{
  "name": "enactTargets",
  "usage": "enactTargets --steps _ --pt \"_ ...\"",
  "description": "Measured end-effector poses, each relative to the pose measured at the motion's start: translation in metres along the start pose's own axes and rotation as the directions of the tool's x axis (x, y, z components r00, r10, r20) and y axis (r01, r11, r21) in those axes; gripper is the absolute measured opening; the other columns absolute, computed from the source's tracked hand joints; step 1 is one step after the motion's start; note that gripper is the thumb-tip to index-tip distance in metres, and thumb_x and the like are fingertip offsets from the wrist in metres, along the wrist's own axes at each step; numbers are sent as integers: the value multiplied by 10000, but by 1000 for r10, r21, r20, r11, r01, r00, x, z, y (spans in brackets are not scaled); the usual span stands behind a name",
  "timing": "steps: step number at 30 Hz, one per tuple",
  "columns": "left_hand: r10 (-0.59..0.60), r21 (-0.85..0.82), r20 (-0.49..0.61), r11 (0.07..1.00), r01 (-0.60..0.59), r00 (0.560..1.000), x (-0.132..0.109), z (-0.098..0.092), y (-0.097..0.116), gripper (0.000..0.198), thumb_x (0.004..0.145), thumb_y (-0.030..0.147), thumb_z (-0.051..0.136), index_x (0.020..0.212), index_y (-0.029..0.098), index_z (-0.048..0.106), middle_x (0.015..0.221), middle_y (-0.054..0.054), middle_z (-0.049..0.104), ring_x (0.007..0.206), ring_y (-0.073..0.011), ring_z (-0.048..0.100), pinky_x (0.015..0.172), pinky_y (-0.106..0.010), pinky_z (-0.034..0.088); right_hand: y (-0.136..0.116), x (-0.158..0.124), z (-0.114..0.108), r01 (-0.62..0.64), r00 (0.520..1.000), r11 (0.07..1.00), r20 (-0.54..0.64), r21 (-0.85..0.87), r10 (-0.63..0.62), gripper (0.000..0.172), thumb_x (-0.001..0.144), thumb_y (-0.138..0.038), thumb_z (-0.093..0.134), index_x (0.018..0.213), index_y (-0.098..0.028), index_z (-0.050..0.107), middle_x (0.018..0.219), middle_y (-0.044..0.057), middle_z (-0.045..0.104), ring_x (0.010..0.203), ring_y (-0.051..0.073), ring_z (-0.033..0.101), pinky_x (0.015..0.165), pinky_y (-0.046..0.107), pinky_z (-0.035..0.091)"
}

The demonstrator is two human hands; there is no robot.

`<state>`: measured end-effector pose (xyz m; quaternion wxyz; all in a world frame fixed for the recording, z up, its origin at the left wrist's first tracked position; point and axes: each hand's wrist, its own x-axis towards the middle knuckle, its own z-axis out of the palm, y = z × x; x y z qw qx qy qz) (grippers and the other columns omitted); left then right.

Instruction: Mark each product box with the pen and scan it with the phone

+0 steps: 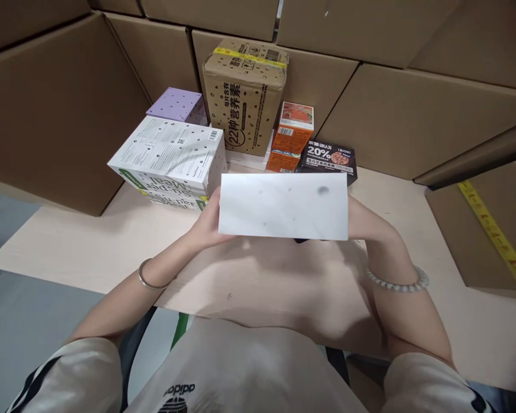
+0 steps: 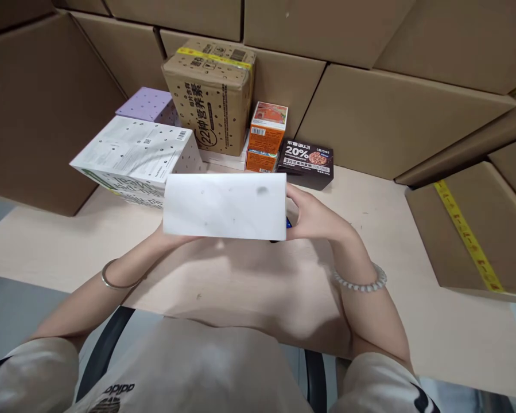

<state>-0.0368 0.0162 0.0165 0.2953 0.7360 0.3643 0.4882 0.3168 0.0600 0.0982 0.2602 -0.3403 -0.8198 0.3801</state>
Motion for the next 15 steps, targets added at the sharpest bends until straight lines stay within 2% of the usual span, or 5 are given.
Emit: enactTargets --steps 4,7,10,12,15 --pt "116 -52 1 992 -115 993 -2 -3 -5 1020 682 697 1019 1512 274 606 1446 -190 703 1359 -428 719 1165 -625 631 -8 5 3 -72 994 996 81 51 68 712 691 -508 995 1343 -331 772 1443 84 807 1426 483 704 1247 672 570" --pt "133 -40 21 990 -133 991 -4 -5 -4 1041 661 623 1055 1526 275 593 1439 -182 686 1359 -422 717 1173 -620 626 -7 7 5 -77 990 996 124 44 71 769 671 -554 993 1365 -302 778 1510 97 775 1417 491 709 1245 674 573" --pt "38 -43 44 998 -36 998 -6 -7 0 1104 653 577 1068 1567 248 543 1532 -210 635 1436 -438 669 1221 -603 589 -4 5 7 -48 978 998 204 43 38 872 693 -524 982 1486 -277 715 1503 121 770 1399 462 723 1181 643 625" --pt "-50 -113 51 992 56 997 -6 -8 2 1147 661 617 1048 1602 243 509 1591 -222 608 1494 -461 623 1238 -602 572 -4 2 10 -61 956 990 293 125 22 905 772 -488 949 1593 -289 625 1453 117 790 1262 386 797 1026 542 715" --pt "-166 -303 91 935 186 982 -7 -3 2 1128 746 714 954 1665 282 461 1655 -203 598 1580 -461 557 1282 -608 533 -9 -2 14 -124 936 955 352 268 22 991 884 -482 888 1745 -319 426 1467 120 774 1058 293 834 824 416 743"
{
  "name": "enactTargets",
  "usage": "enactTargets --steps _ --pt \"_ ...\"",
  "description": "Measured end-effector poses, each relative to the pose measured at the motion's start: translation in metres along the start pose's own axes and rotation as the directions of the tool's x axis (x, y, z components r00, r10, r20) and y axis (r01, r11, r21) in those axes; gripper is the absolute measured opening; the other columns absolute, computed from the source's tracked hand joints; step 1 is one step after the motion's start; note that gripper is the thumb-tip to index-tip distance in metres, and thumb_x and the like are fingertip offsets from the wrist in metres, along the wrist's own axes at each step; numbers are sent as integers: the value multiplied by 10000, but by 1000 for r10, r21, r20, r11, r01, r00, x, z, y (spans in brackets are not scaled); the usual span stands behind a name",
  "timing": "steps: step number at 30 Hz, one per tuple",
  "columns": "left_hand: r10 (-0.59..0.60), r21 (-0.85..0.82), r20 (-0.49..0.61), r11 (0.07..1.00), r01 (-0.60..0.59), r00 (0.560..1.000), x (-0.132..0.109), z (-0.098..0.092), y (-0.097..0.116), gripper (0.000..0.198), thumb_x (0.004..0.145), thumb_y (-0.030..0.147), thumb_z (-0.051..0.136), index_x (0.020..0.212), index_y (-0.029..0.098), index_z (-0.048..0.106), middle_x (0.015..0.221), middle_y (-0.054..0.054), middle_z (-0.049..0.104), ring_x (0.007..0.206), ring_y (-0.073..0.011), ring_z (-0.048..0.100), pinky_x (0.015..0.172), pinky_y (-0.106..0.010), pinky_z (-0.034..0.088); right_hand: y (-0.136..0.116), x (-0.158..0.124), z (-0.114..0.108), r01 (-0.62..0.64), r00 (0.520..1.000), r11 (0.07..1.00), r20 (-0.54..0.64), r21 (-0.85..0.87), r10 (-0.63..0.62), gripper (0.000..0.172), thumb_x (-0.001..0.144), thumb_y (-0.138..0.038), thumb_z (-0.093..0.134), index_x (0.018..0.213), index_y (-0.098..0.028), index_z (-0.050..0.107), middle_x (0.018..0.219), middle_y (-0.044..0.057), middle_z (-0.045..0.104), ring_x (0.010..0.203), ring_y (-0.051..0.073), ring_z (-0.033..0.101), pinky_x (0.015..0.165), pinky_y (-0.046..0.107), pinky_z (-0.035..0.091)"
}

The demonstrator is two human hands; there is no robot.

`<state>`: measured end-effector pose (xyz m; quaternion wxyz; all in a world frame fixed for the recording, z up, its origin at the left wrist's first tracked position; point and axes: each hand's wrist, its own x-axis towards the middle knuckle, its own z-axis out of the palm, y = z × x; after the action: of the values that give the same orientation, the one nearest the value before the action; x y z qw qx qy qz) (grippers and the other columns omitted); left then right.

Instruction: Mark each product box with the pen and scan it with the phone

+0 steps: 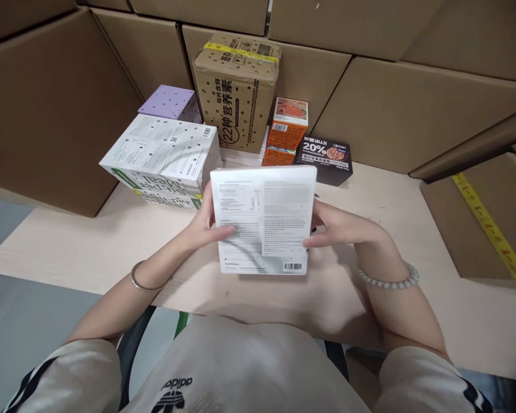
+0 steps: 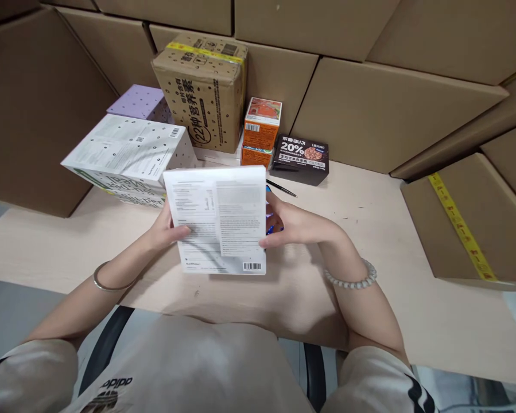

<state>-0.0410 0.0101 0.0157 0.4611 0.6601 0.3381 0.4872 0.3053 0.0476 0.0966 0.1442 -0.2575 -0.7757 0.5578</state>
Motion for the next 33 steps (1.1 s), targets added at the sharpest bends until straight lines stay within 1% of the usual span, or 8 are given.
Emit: enactTargets --steps 5,9,16,19,23,27,30,33 --pt "-194 -296 -14 938 181 981 1 17 -5 933 828 850 780 1535 256 646 1479 -163 771 1562 -449 603 1290 -604 538 -14 -6 6 -88 994 989 -58 118 96 1124 971 -540 814 1851 -374 133 1501 137 740 876 242 815 561 323 669" --pt "-303 -392 -9 878 275 953 3 28 -1 773 857 884 701 1270 238 801 1303 -128 855 1333 -441 771 1172 -600 636 -23 -7 9 -156 980 966 -88 207 178 1092 1017 -591 747 1859 -355 92 1362 119 808 869 259 830 537 327 670" --pt "-372 -461 -120 842 280 920 4 33 5 681 840 782 763 1234 229 814 1322 -105 853 1313 -415 782 1159 -580 650 -26 -5 11 -211 938 952 -230 220 261 669 1113 -592 616 1731 -356 513 910 23 842 641 223 797 526 351 688" --pt "-387 -474 -109 830 295 916 2 32 4 645 868 737 734 1263 231 801 1288 -108 860 1288 -413 791 1117 -583 670 -32 -8 11 -226 918 964 -301 141 260 552 1094 -554 650 1601 -338 678 890 32 835 667 236 809 536 362 692" --pt "-371 -519 -73 807 282 926 1 33 3 586 893 691 693 1251 240 796 1237 -100 866 1241 -415 810 1086 -610 683 -32 -15 13 -276 895 950 -400 -145 198 595 1041 -430 677 1624 -316 654 1006 54 857 667 232 780 528 366 675" --pt "-397 -523 -77 797 302 915 3 34 2 575 877 668 700 1219 217 802 1243 -114 861 1270 -431 792 1093 -623 678 -25 -21 19 -283 804 756 -576 -591 -149 912 918 -272 780 1760 -368 443 1587 130 696 881 286 817 619 396 688" --pt "-383 -519 -38 797 309 923 4 37 1 565 890 651 686 1242 221 791 1299 -113 849 1293 -426 782 1114 -620 668 -22 -18 26 -234 832 618 -484 -750 -272 953 945 -206 729 1784 -433 338 1857 94 396 1212 399 789 707 453 714" --pt "-379 -553 -23 776 304 925 7 39 3 556 918 623 641 1288 228 770 1290 -111 848 1290 -410 785 1098 -619 673 -20 -9 33 -133 867 593 -384 -794 -318 906 992 -116 626 1765 -478 324 1903 31 309 1400 392 712 863 514 732"
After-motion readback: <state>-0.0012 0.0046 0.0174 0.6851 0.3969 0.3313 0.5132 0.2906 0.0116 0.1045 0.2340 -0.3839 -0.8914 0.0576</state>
